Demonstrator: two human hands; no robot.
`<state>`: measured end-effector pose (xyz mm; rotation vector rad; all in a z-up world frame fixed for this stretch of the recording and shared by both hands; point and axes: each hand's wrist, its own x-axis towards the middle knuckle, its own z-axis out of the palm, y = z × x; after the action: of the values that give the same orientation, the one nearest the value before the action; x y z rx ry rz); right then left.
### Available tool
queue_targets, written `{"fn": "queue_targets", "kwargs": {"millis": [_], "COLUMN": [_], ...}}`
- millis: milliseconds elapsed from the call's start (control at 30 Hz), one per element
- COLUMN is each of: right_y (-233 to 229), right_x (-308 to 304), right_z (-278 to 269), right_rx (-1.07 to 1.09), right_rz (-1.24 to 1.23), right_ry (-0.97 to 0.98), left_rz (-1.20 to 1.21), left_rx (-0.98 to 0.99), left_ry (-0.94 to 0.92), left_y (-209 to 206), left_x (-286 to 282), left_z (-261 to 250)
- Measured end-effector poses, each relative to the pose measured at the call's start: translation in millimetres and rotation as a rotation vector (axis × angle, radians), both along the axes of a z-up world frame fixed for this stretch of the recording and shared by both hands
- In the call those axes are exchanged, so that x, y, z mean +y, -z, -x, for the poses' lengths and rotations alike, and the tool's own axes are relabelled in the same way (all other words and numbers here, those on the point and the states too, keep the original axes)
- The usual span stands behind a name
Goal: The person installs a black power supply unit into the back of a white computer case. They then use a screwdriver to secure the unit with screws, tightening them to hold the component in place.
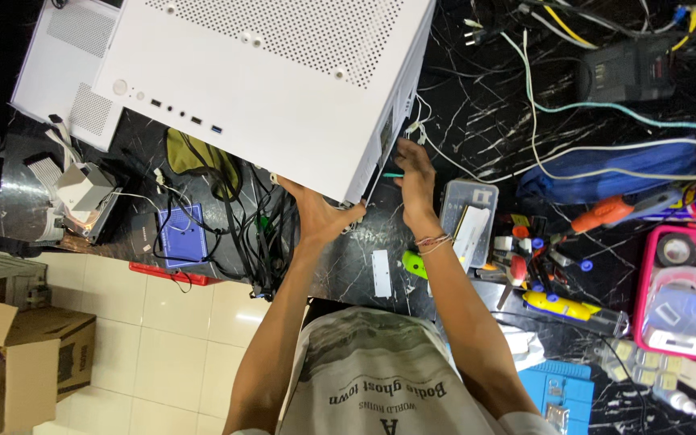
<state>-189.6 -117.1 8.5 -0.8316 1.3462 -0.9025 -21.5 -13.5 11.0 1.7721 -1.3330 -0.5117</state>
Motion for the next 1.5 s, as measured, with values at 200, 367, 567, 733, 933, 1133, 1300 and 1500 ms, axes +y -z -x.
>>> {"fn": "queue_targets", "kwargs": {"millis": [200, 367, 567, 733, 933, 1133, 1300, 1500], "right_y": [3.7, -3.4, -41.4, -69.8, -73.3, -63.2, -46.8, -51.7], "right_x": [3.9, -2.2, -58.7, -122.5, -136.1, -117.4, -76.5, -39.0], "right_z": [-4.1, -4.7, 7.1, 5.2, 7.5, 25.0, 42.8, 37.9], "right_rx": [0.049, 0.059, -0.001, -0.041, 0.134, 0.188, 0.252, 0.225], "right_rz": [0.254, 0.366, 0.411, 0.453, 0.458, 0.465, 0.459, 0.473], "right_ry": [-0.018, 0.02, 0.107, -0.193, -0.269, -0.262, -0.146, -0.066], "left_rz": [0.016, 0.033, 0.087, -0.097, 0.073, 0.11, -0.007, 0.017], "left_rx": [0.167, 0.165, 0.128, -0.009, 0.1, 0.159, 0.173, 0.142], "left_ry": [-0.086, -0.054, -0.049, -0.109, -0.041, 0.003, 0.185, 0.376], "left_y": [15.9, 9.7, 4.5, -11.2, 4.8, 22.1, -6.9, -24.8], "left_x": [11.3, 2.5, 2.7, -1.3, -6.8, -14.4, -4.4, -8.3], "left_z": [11.3, 6.5, 12.9, 12.3, 6.7, -22.6, -66.3, -101.1]}}
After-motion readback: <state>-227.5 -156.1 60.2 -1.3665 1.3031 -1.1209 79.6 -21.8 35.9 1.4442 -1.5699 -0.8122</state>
